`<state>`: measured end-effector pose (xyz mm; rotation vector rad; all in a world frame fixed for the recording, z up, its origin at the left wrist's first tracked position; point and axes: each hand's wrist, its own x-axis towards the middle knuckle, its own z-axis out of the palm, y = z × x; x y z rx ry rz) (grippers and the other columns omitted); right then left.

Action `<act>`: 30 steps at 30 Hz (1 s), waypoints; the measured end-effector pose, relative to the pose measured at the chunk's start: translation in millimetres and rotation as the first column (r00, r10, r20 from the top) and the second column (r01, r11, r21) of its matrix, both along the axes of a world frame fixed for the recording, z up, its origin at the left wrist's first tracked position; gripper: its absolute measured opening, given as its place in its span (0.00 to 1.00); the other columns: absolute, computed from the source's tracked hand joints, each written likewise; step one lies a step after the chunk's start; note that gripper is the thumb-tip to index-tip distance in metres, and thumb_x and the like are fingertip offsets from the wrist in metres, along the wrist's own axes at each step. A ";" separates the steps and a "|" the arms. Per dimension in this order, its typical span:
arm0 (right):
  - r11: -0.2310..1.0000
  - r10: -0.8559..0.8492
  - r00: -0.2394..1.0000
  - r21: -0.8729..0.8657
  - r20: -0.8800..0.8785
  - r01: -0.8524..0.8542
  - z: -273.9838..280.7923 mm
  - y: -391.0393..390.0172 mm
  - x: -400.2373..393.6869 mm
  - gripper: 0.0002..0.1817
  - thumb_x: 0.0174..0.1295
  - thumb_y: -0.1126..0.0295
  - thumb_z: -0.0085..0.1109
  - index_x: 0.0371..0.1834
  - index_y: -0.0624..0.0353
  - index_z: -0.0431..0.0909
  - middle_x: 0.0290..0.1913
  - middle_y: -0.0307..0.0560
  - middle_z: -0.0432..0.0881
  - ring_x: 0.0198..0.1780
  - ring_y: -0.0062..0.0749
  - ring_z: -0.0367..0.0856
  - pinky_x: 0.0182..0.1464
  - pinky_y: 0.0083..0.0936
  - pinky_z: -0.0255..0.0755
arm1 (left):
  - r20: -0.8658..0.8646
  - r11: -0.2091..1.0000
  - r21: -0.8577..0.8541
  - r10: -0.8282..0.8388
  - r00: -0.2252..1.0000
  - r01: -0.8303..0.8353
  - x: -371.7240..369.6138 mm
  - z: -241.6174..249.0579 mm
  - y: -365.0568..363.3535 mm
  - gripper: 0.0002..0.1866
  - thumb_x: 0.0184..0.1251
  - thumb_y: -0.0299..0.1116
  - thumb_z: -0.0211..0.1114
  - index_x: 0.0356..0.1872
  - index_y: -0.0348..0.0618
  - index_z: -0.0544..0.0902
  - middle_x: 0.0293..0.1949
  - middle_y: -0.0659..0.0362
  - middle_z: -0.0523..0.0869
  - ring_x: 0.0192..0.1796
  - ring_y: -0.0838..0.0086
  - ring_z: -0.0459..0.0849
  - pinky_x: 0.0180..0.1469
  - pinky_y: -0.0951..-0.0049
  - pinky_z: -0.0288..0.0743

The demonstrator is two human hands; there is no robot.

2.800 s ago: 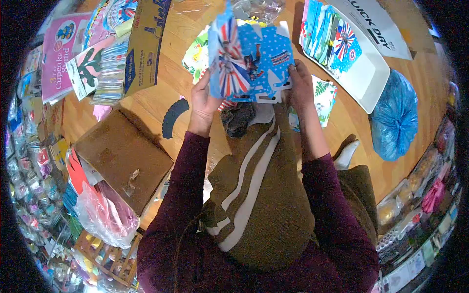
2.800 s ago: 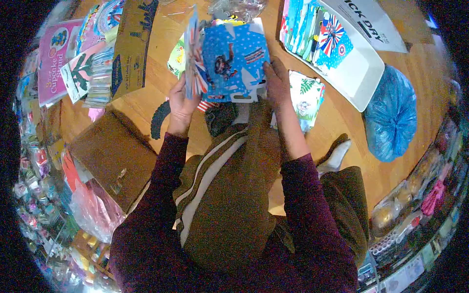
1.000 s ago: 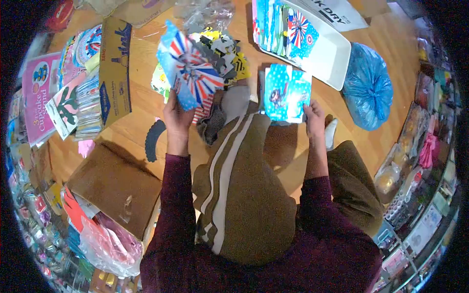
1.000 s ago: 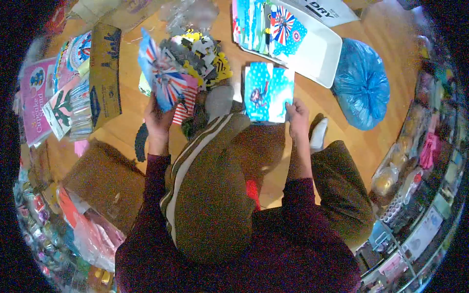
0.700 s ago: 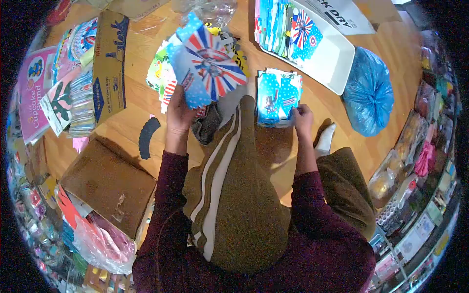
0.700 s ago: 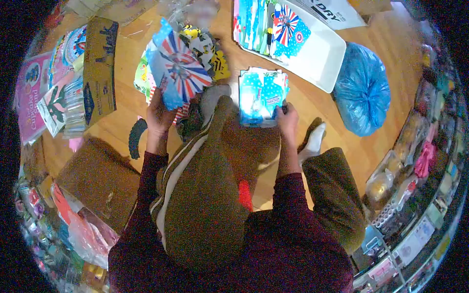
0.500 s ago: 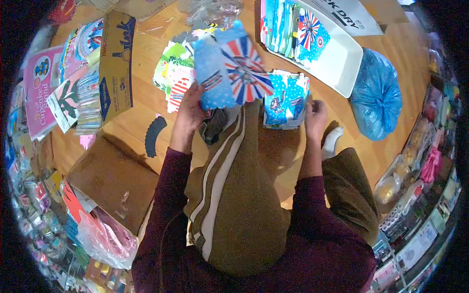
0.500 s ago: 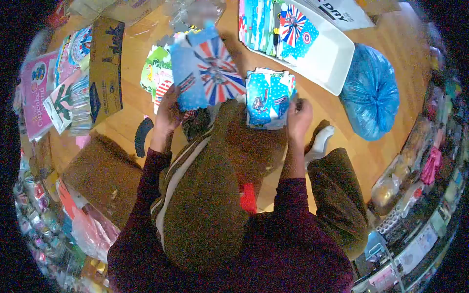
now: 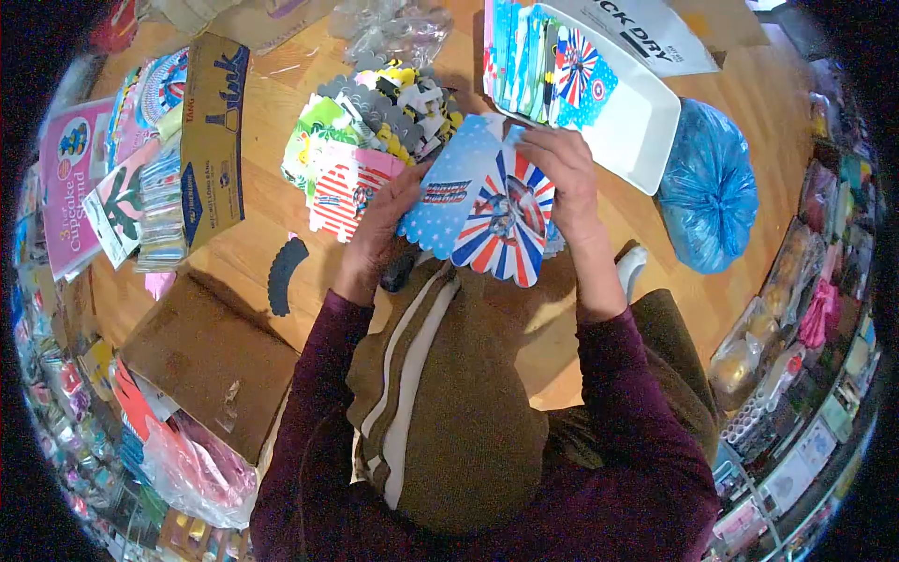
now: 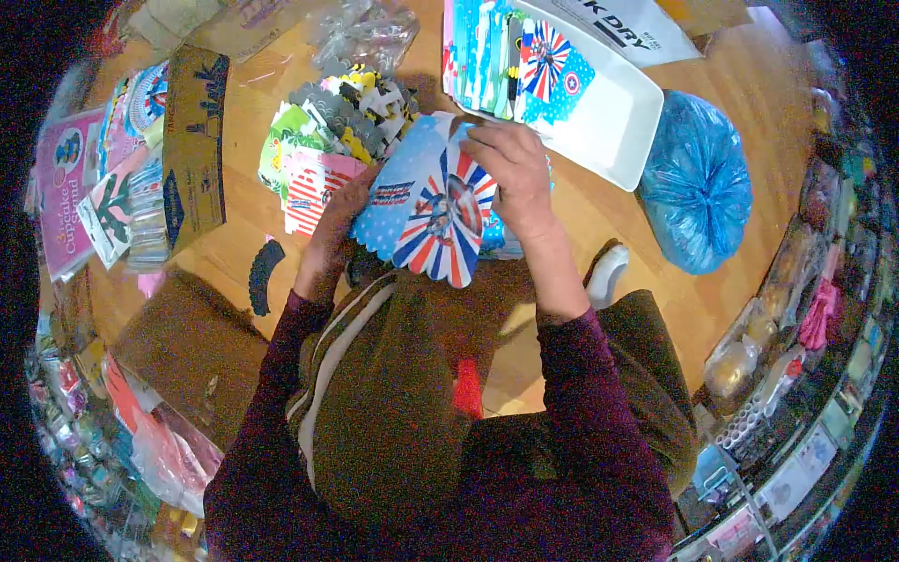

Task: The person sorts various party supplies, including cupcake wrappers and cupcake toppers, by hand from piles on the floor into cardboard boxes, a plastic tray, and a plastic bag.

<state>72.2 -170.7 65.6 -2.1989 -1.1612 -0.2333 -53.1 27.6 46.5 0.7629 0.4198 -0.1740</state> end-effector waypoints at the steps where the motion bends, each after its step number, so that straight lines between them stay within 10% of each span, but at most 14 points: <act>1: 0.997 -0.070 0.997 0.031 -0.015 0.070 -0.2 -4.3 -0.8 0.11 0.42 0.78 0.51 0.31 0.59 0.76 0.35 0.44 0.78 0.40 0.39 0.75 0.44 0.30 0.67 | 0.218 0.857 0.515 -0.104 0.970 -0.023 -0.5 -0.5 -0.9 0.26 0.63 0.44 0.50 0.55 0.34 0.64 0.41 0.55 0.79 0.37 0.76 0.79 0.36 0.77 0.75; 2: 0.972 -0.213 0.974 0.083 -0.075 0.219 -0.1 -11.2 -1.7 0.10 0.42 0.77 0.53 0.31 0.59 0.76 0.34 0.45 0.78 0.38 0.39 0.76 0.41 0.29 0.68 | 0.221 0.857 0.514 -0.103 0.970 -0.026 -2.1 -9.2 3.9 0.26 0.63 0.44 0.50 0.55 0.34 0.64 0.41 0.55 0.79 0.37 0.76 0.79 0.36 0.77 0.75; 4: 0.840 -0.490 0.858 0.178 -0.154 0.512 -4.2 -28.3 5.9 0.08 0.46 0.74 0.59 0.31 0.62 0.75 0.33 0.49 0.79 0.32 0.37 0.77 0.34 0.27 0.70 | 0.046 0.957 -0.254 -0.131 0.990 0.139 -7.7 -27.0 16.5 0.27 0.64 0.49 0.46 0.57 0.39 0.63 0.38 0.54 0.79 0.35 0.74 0.79 0.32 0.78 0.73; 5: 0.698 -0.671 0.679 0.057 -0.299 0.714 -1.6 -40.1 12.4 0.09 0.49 0.73 0.58 0.32 0.64 0.74 0.31 0.52 0.79 0.30 0.32 0.78 0.34 0.25 0.70 | 0.019 0.970 -0.208 -0.126 0.992 0.128 -9.4 -29.2 15.9 0.26 0.65 0.50 0.44 0.57 0.42 0.63 0.36 0.53 0.79 0.33 0.74 0.78 0.29 0.79 0.72; 8: 0.651 -0.667 0.695 0.243 -0.271 0.719 -18.5 -74.9 47.5 0.12 0.49 0.73 0.56 0.36 0.66 0.72 0.29 0.56 0.79 0.31 0.35 0.79 0.35 0.27 0.70 | -0.072 0.992 -0.099 -0.085 0.994 0.077 -14.7 -35.2 13.6 0.28 0.63 0.52 0.46 0.57 0.41 0.64 0.32 0.55 0.79 0.32 0.72 0.77 0.34 0.76 0.72; 14: 0.410 -0.908 0.410 -0.394 -0.088 0.822 -58.7 -102.5 92.0 0.14 0.47 0.70 0.50 0.37 0.66 0.71 0.34 0.64 0.77 0.39 0.57 0.76 0.42 0.42 0.68 | -0.005 0.989 -0.136 -0.059 0.998 0.057 -27.4 -55.3 14.8 0.27 0.65 0.50 0.45 0.55 0.38 0.64 0.37 0.53 0.79 0.36 0.71 0.78 0.33 0.76 0.74; 21: 0.621 -0.762 0.601 -0.536 -0.242 0.572 -98.4 -27.1 97.3 0.22 0.50 0.61 0.51 0.43 0.68 0.68 0.34 0.67 0.76 0.39 0.58 0.75 0.44 0.44 0.68 | -0.108 0.989 -0.139 -0.055 0.993 0.039 -33.8 -72.8 21.4 0.27 0.64 0.51 0.45 0.55 0.39 0.64 0.39 0.53 0.78 0.37 0.71 0.78 0.37 0.74 0.73; 30: 0.619 -0.770 0.559 -0.575 -0.309 0.535 -90.5 -5.2 87.1 0.30 0.49 0.47 0.52 0.43 0.64 0.69 0.39 0.64 0.73 0.42 0.55 0.74 0.45 0.43 0.68 | -0.155 0.999 -0.042 0.009 0.988 -0.016 -42.0 -61.8 33.2 0.23 0.66 0.48 0.43 0.53 0.42 0.67 0.39 0.58 0.77 0.37 0.72 0.76 0.38 0.74 0.71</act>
